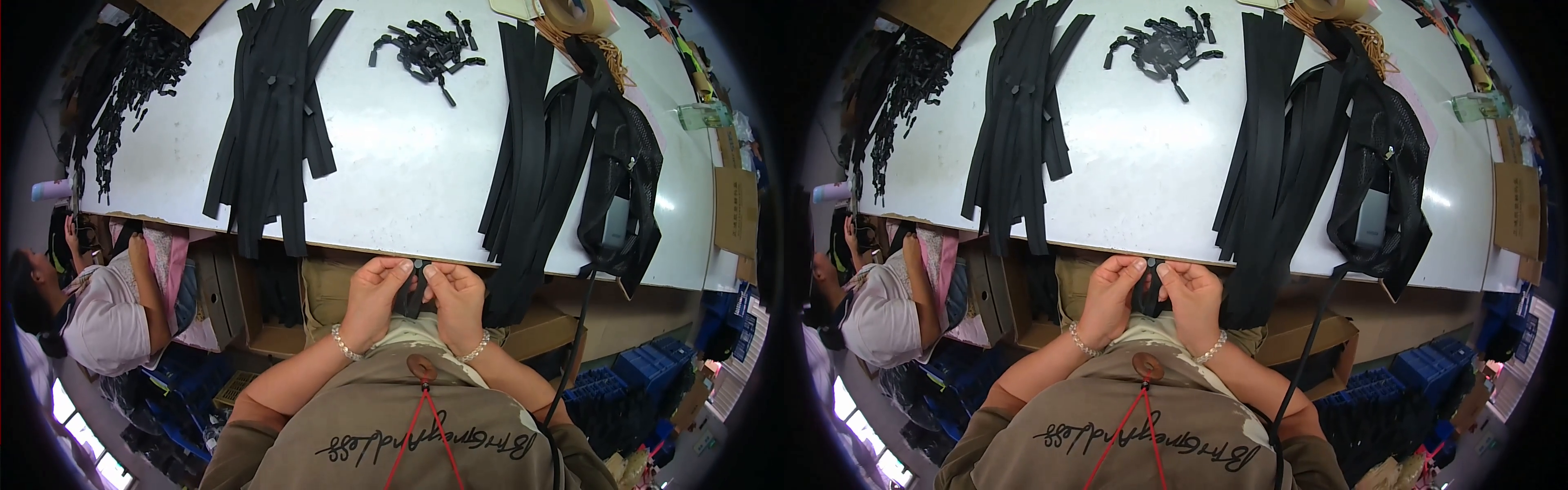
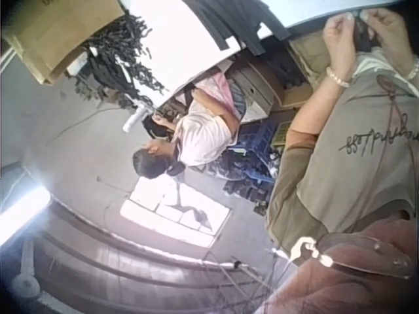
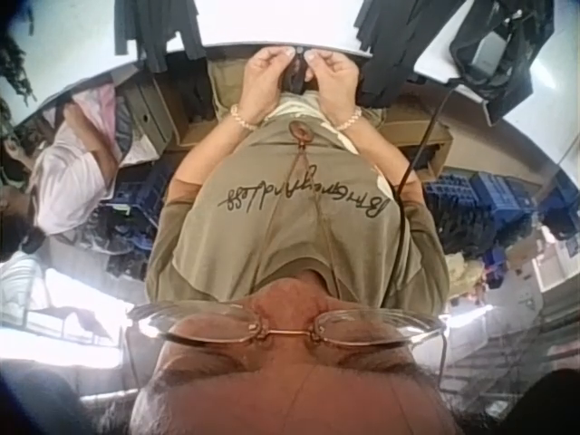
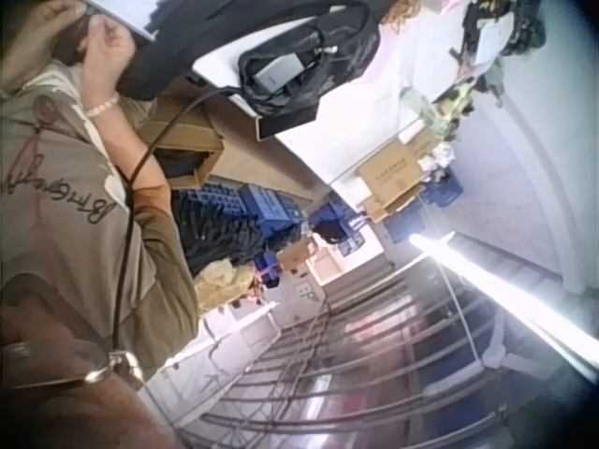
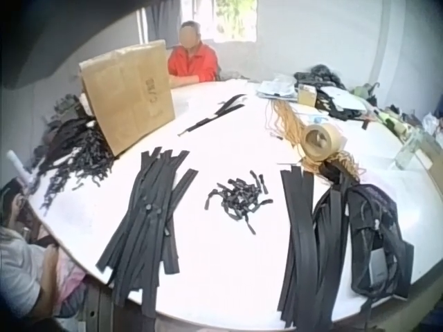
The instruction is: Attaching plastic buckles or clips onto black fabric straps at a workbench.
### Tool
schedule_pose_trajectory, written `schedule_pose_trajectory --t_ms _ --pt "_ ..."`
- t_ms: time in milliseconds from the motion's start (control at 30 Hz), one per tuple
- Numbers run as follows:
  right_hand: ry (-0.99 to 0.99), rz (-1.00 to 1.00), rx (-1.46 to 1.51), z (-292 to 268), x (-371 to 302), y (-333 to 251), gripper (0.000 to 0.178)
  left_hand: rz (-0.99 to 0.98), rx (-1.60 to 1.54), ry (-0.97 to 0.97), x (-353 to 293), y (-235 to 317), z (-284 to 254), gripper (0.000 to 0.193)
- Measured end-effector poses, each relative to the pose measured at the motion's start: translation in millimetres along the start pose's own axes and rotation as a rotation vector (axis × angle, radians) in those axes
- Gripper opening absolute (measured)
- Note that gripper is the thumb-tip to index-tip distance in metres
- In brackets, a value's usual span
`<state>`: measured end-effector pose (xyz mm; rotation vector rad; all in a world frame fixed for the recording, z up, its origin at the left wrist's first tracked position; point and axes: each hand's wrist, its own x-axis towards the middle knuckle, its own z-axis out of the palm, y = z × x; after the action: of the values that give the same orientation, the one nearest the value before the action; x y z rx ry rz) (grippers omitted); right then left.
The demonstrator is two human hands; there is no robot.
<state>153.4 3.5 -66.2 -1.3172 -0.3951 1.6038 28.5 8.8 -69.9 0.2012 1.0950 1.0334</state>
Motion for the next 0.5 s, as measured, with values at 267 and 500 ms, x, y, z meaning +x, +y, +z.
schedule_pose_trajectory --t_ms 267,500 --pt "0.043 -0.042 0.044 3.9 -0.1 5.5 0.003 0.014 -0.028 0.055 0.7 -1.3 5.7 0.006" --pt "0.12 -0.022 0.099 14.3 -1.0 4.0 0.003 -0.02 -0.113 0.073 -0.1 -4.5 10.6 0.005"
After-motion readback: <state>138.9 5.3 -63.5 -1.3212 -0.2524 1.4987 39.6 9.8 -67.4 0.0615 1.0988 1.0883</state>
